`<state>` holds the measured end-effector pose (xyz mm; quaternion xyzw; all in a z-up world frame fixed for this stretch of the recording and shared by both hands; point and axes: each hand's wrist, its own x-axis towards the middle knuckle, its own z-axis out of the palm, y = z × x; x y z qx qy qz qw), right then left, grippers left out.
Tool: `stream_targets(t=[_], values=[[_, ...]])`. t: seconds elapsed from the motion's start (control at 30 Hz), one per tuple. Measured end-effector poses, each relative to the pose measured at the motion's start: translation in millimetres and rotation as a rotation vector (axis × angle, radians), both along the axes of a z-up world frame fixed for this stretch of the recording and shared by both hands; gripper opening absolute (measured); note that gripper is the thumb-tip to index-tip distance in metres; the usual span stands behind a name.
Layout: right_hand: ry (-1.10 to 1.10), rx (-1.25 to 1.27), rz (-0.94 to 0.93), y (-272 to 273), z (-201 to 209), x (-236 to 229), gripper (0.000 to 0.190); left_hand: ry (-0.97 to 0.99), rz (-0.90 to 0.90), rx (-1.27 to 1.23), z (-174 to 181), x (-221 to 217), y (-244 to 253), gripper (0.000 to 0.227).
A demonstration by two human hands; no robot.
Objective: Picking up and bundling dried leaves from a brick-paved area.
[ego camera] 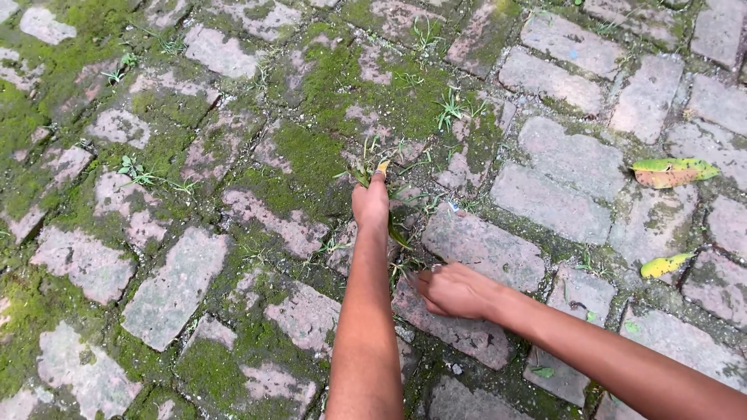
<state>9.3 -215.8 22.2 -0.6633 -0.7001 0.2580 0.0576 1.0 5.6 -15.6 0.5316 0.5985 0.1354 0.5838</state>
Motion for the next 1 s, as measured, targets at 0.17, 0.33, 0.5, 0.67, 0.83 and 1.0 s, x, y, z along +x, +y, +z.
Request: stream_targets(t=[0.17, 0.33, 0.5, 0.67, 0.83, 1.0], values=[[-0.040, 0.043, -0.177, 0.3, -10.6, 51.4, 0.019, 0.040, -0.012, 0.006, -3.3, 3.7, -0.2, 0.061], [-0.021, 0.082, -0.555, 39.4, -13.7, 81.4, 0.020, 0.068, -0.030, -0.012, -0.8, 3.4, -3.4, 0.061], [-0.218, 0.110, -0.624, 59.8, -21.8, 63.2, 0.028, 0.009, -0.013, -0.056, 2.7, 3.3, -6.4, 0.056], [-0.200, 0.121, -0.631, 61.6, -41.3, 68.7, 0.025, 0.009, -0.029, -0.079, 7.6, 0.2, -3.5, 0.053], [0.076, 0.056, -0.786, 64.1, -59.5, 101.0, 0.022, 0.015, -0.030, -0.089, -4.0, 3.8, -0.2, 0.055], [0.197, -0.084, -0.888, 69.9, -82.0, 106.8, 0.009, 0.030, -0.035, -0.044, -14.0, 2.0, -0.7, 0.059]])
